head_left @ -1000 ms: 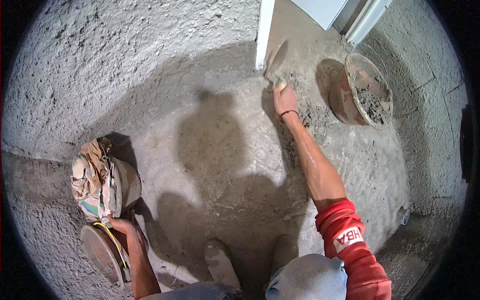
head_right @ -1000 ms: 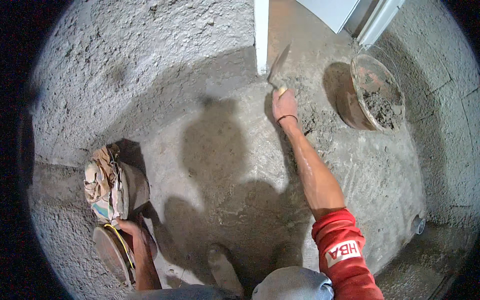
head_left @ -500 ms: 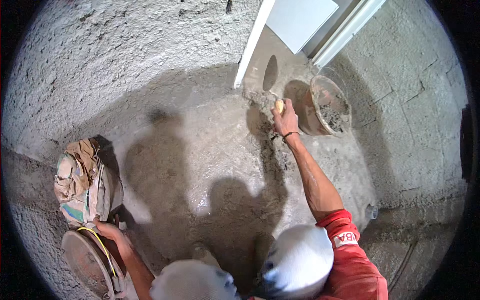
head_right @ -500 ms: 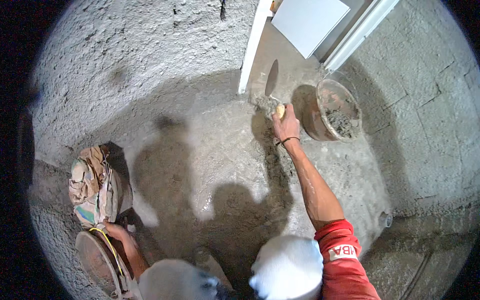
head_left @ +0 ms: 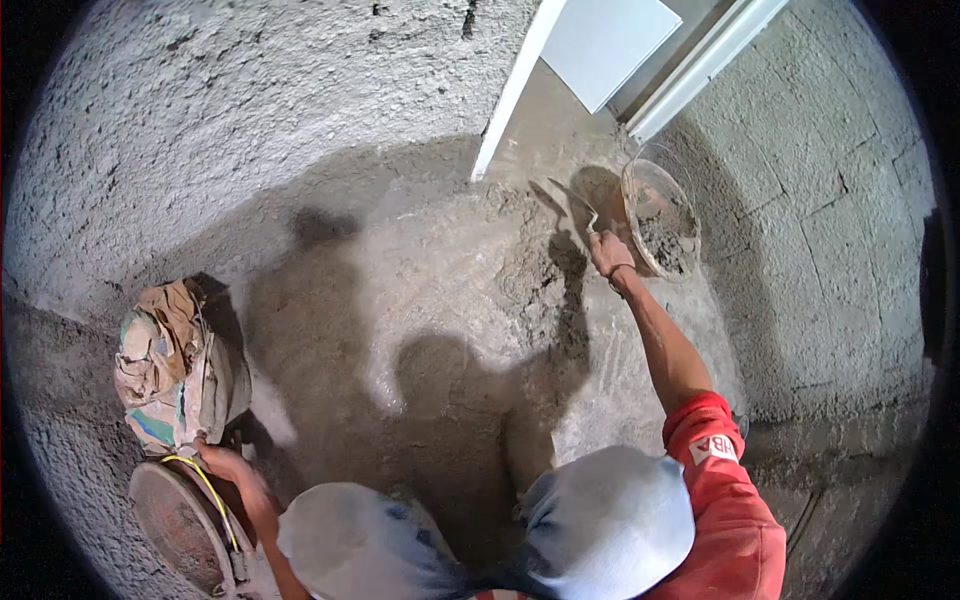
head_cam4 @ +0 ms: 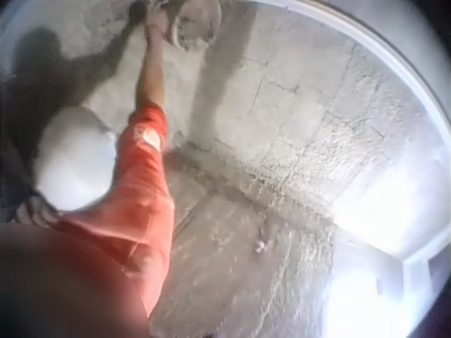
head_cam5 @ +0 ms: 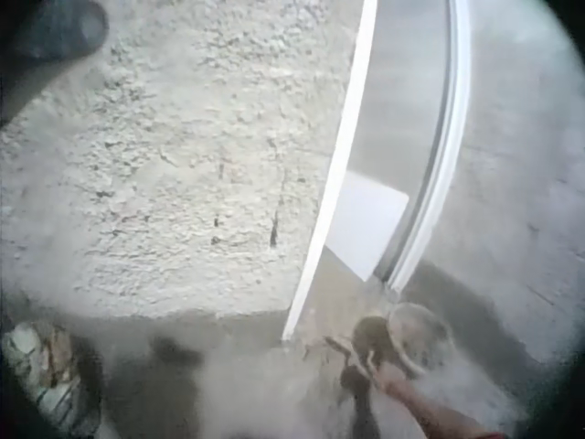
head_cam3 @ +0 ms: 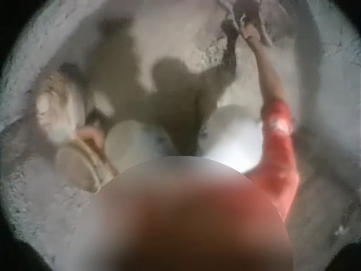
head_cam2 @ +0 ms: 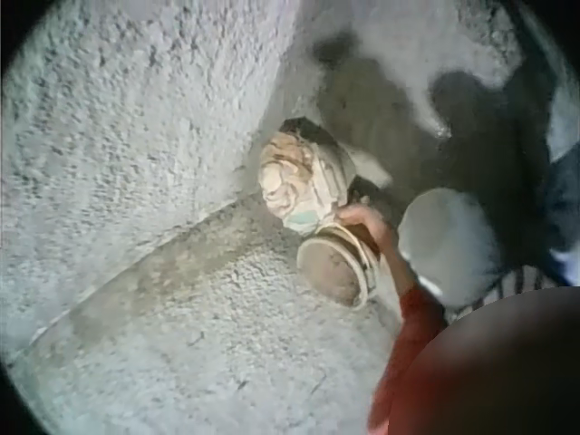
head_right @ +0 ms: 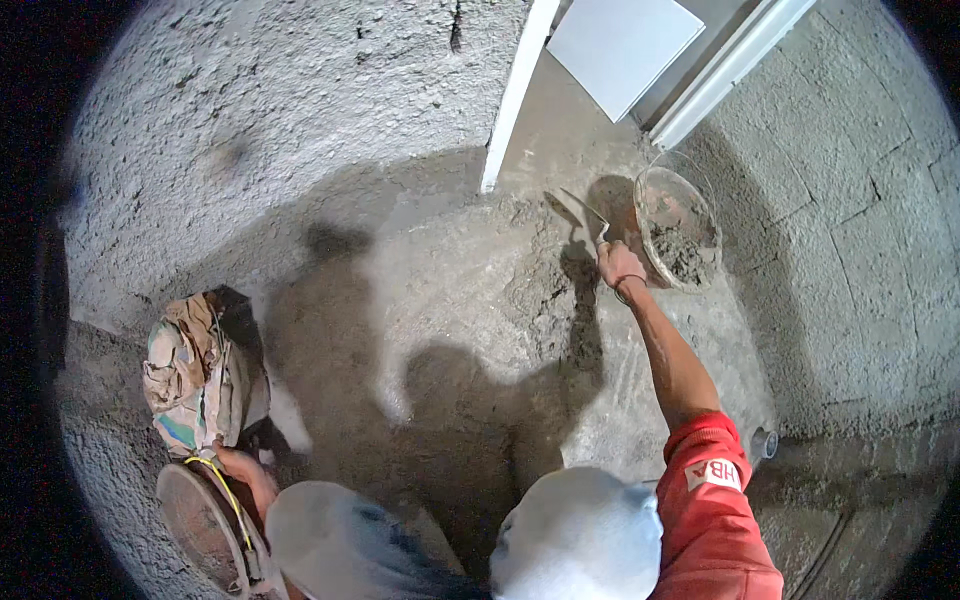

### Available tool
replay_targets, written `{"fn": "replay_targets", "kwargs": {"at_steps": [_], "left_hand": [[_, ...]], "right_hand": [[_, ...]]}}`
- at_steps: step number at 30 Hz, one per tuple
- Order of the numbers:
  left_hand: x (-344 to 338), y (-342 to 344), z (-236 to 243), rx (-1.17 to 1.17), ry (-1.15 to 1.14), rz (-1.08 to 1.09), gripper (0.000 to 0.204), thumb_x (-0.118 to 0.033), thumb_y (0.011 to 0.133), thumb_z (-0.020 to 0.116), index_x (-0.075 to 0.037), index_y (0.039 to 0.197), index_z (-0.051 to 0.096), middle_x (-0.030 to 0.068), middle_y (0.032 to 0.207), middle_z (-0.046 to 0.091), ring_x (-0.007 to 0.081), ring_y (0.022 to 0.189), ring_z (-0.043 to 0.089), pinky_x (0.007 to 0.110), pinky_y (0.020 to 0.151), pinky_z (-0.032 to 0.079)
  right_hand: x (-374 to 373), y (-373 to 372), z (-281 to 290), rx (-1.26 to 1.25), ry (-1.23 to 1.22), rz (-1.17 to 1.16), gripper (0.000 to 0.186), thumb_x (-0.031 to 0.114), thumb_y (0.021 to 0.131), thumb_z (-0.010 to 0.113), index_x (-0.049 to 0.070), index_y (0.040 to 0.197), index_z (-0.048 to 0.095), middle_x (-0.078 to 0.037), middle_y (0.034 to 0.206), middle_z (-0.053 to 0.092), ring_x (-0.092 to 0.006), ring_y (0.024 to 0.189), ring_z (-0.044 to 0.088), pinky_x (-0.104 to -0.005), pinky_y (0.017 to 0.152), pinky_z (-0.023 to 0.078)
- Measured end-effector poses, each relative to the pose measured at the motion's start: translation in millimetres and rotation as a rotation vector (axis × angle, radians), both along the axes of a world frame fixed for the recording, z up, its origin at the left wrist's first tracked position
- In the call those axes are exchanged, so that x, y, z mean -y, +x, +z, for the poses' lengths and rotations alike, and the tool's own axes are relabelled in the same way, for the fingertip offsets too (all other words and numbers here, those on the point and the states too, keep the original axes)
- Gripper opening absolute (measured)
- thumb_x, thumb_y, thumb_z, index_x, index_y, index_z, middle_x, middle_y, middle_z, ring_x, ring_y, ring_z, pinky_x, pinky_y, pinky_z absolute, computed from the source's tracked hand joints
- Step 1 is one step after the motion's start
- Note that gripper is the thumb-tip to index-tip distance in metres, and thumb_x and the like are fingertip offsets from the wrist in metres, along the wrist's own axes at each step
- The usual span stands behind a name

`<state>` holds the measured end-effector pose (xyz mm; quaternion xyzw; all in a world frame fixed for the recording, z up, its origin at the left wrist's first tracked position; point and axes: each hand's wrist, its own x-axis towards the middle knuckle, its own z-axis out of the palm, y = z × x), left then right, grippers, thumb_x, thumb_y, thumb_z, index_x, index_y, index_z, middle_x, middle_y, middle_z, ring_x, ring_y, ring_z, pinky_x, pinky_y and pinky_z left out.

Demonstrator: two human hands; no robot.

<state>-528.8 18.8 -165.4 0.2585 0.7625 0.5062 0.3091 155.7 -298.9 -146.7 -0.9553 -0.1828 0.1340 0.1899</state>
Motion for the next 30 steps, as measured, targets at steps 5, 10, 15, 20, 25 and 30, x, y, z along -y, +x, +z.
{"fn": "replay_targets", "kwargs": {"at_steps": [5,10,15,20,25,30], "left_hand": [[-13,-57,-35,0.050,0.139,-0.118,0.053,-0.044,0.089,0.046,-0.001,0.119,0.055,0.0169,0.116,0.055,0.0334,0.088,0.058,0.044,0.059,0.057],[-7,-4,0,0.334,0.171,-0.239,0.050,-0.038,0.093,0.042,-0.004,0.129,0.042,0.0141,0.114,0.055,0.0297,0.083,0.059,0.044,0.062,0.057],[16,12,37,0.239,0.167,-0.314,0.048,-0.037,0.092,0.043,-0.004,0.128,0.043,0.0139,0.113,0.055,0.0291,0.083,0.059,0.043,0.062,0.056],[31,39,59,0.187,0.140,-0.447,0.046,-0.034,0.092,0.044,-0.003,0.127,0.044,0.0135,0.111,0.056,0.0284,0.082,0.059,0.042,0.063,0.056],[41,46,76,0.129,0.138,-0.545,0.045,-0.032,0.092,0.046,-0.003,0.125,0.045,0.0131,0.109,0.056,0.0276,0.081,0.058,0.041,0.064,0.055],[33,55,83,0.088,0.129,-0.676,0.043,-0.030,0.091,0.047,-0.003,0.124,0.046,0.0127,0.107,0.057,0.0269,0.081,0.058,0.040,0.064,0.054]], "right_hand": [[-46,24,-3,0.047,0.027,0.182,0.052,0.045,0.089,0.048,-0.003,0.110,0.050,-0.028,0.092,0.062,-0.0464,0.093,0.057,-0.0499,0.081,0.045],[5,7,-9,-0.035,-0.131,0.498,0.047,0.038,0.087,0.055,0.004,0.119,0.049,-0.027,0.091,0.063,-0.0465,0.089,0.058,-0.0503,0.078,0.047],[43,-60,28,0.053,-0.186,0.560,0.040,0.032,0.086,0.055,0.007,0.115,0.048,-0.027,0.084,0.063,-0.0438,0.080,0.062,-0.0497,0.071,0.050],[100,-46,-35,0.122,-0.248,0.176,0.032,0.020,0.088,0.050,0.007,0.117,0.044,-0.026,0.089,0.061,-0.0428,0.079,0.062,-0.0498,0.068,0.050],[96,-101,-12,-0.126,-0.155,0.336,0.038,0.014,0.086,0.050,0.000,0.120,0.041,-0.030,0.087,0.062,-0.0442,0.080,0.063,-0.0510,0.068,0.051],[143,-99,4,-0.198,-0.056,0.133,0.043,0.017,0.086,0.053,0.000,0.123,0.040,-0.028,0.085,0.062,-0.0443,0.076,0.062,-0.0473,0.068,0.052]]}}
